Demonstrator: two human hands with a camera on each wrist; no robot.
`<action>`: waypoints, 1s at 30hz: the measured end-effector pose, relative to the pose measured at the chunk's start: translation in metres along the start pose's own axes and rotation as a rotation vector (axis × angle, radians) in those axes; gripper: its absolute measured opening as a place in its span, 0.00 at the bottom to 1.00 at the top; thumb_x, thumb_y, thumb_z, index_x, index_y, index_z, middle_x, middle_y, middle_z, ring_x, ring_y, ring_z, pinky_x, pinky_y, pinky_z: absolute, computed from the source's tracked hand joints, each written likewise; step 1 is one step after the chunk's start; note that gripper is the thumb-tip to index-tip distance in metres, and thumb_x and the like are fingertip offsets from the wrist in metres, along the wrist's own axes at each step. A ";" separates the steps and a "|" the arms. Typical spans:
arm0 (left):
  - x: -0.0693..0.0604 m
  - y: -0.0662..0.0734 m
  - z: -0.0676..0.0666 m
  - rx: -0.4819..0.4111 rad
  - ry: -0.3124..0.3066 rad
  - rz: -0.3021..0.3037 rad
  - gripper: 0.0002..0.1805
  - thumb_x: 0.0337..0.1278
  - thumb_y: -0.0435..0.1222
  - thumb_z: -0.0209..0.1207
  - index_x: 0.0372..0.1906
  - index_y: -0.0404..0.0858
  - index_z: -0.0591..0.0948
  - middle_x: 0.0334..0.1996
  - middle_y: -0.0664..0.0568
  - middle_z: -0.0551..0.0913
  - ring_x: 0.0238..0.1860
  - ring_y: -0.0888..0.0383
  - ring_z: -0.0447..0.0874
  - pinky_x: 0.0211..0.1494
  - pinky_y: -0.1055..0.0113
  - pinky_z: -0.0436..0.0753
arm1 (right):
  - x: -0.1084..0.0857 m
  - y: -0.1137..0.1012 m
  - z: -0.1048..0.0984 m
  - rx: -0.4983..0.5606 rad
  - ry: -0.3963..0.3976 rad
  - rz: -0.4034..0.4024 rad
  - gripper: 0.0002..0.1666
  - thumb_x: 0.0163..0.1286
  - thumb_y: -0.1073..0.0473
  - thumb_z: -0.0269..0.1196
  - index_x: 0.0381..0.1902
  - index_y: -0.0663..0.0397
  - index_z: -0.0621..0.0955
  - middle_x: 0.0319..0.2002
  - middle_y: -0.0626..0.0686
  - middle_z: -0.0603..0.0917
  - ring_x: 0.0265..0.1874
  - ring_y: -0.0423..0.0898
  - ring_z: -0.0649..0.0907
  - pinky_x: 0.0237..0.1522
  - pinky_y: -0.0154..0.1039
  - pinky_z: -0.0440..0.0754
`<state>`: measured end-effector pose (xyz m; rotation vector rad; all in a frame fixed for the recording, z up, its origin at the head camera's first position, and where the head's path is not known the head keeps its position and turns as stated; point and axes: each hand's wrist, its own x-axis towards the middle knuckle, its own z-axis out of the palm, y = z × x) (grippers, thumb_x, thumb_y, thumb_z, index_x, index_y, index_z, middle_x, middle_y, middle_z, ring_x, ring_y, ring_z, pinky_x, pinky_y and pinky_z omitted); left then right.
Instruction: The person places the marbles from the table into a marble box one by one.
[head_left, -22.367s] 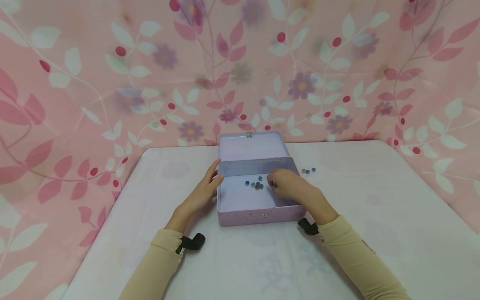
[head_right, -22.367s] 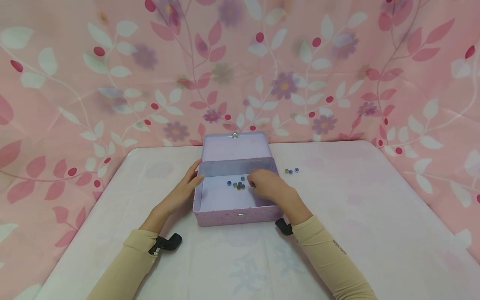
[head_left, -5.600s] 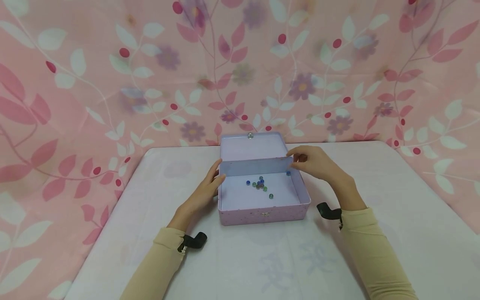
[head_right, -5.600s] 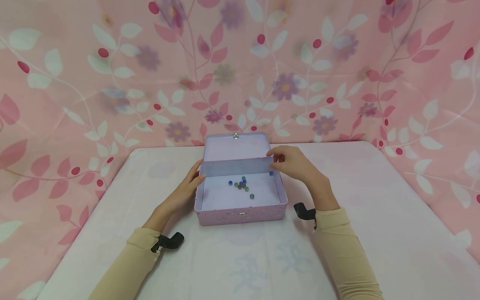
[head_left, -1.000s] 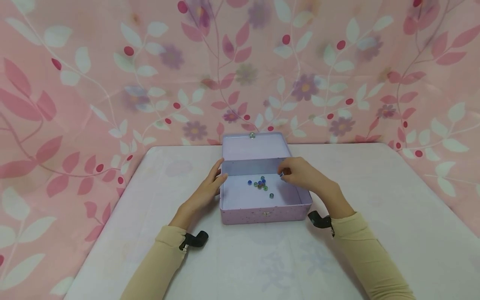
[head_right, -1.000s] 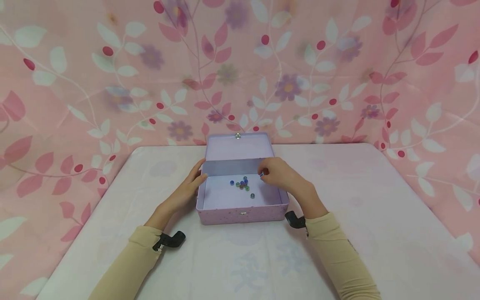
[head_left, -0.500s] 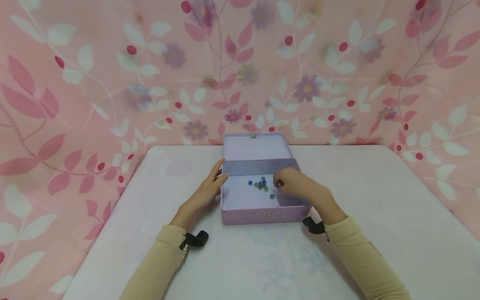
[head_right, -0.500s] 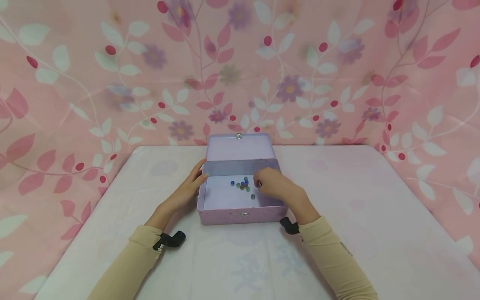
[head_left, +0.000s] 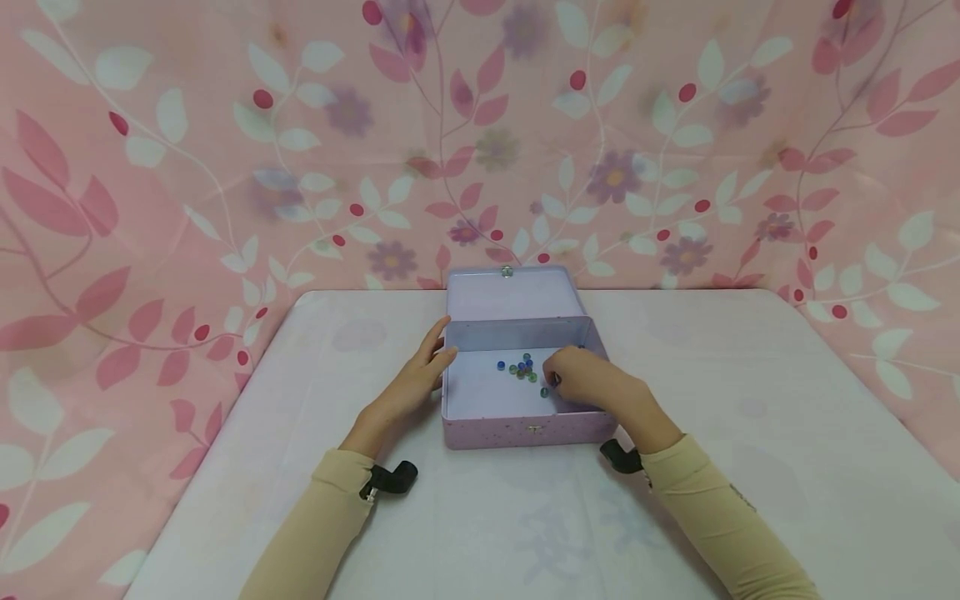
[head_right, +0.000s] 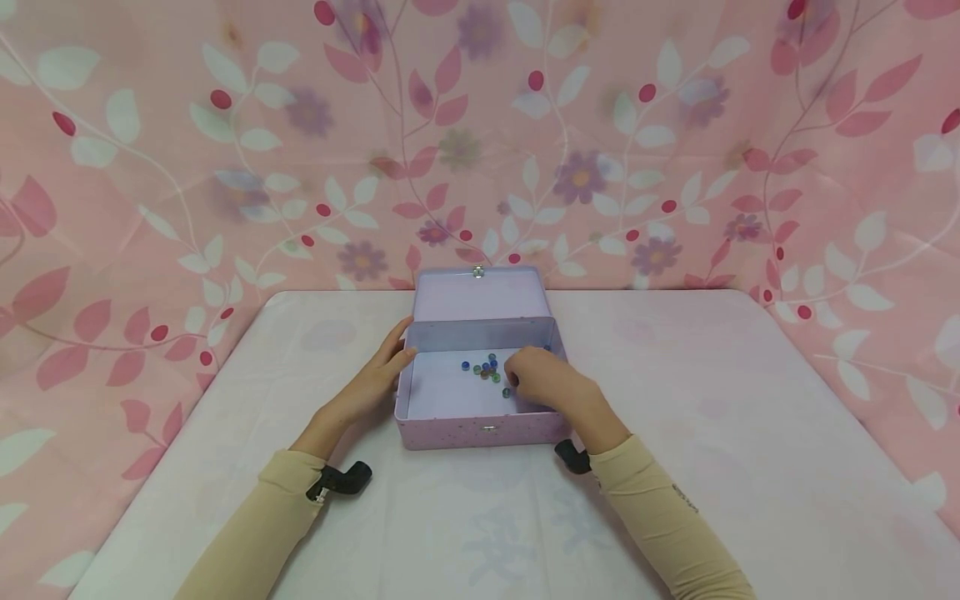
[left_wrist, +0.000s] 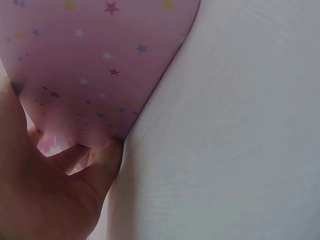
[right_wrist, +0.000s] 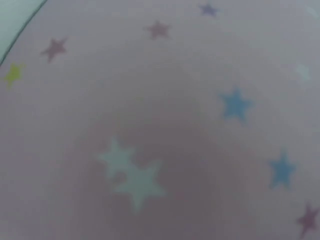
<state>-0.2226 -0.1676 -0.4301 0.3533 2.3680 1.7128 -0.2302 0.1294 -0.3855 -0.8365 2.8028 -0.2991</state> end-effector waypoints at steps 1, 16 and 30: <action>0.000 0.000 0.000 0.000 0.001 -0.002 0.34 0.75 0.55 0.45 0.78 0.70 0.44 0.79 0.45 0.48 0.79 0.44 0.53 0.70 0.39 0.69 | 0.000 -0.001 0.000 0.000 0.002 -0.002 0.12 0.58 0.74 0.60 0.31 0.53 0.85 0.30 0.47 0.84 0.30 0.45 0.76 0.36 0.39 0.77; 0.001 0.001 0.000 -0.002 -0.028 -0.014 0.35 0.74 0.57 0.44 0.77 0.70 0.42 0.80 0.45 0.45 0.79 0.44 0.50 0.72 0.40 0.67 | -0.013 -0.001 -0.011 0.093 0.113 -0.046 0.10 0.67 0.63 0.62 0.45 0.57 0.86 0.29 0.48 0.82 0.29 0.42 0.75 0.33 0.37 0.75; -0.005 0.004 -0.005 0.126 0.035 -0.004 0.36 0.74 0.55 0.47 0.79 0.64 0.46 0.78 0.41 0.54 0.77 0.44 0.59 0.68 0.44 0.73 | -0.029 0.011 -0.018 0.138 0.389 -0.026 0.23 0.70 0.55 0.64 0.61 0.52 0.80 0.59 0.55 0.82 0.60 0.55 0.79 0.62 0.55 0.77</action>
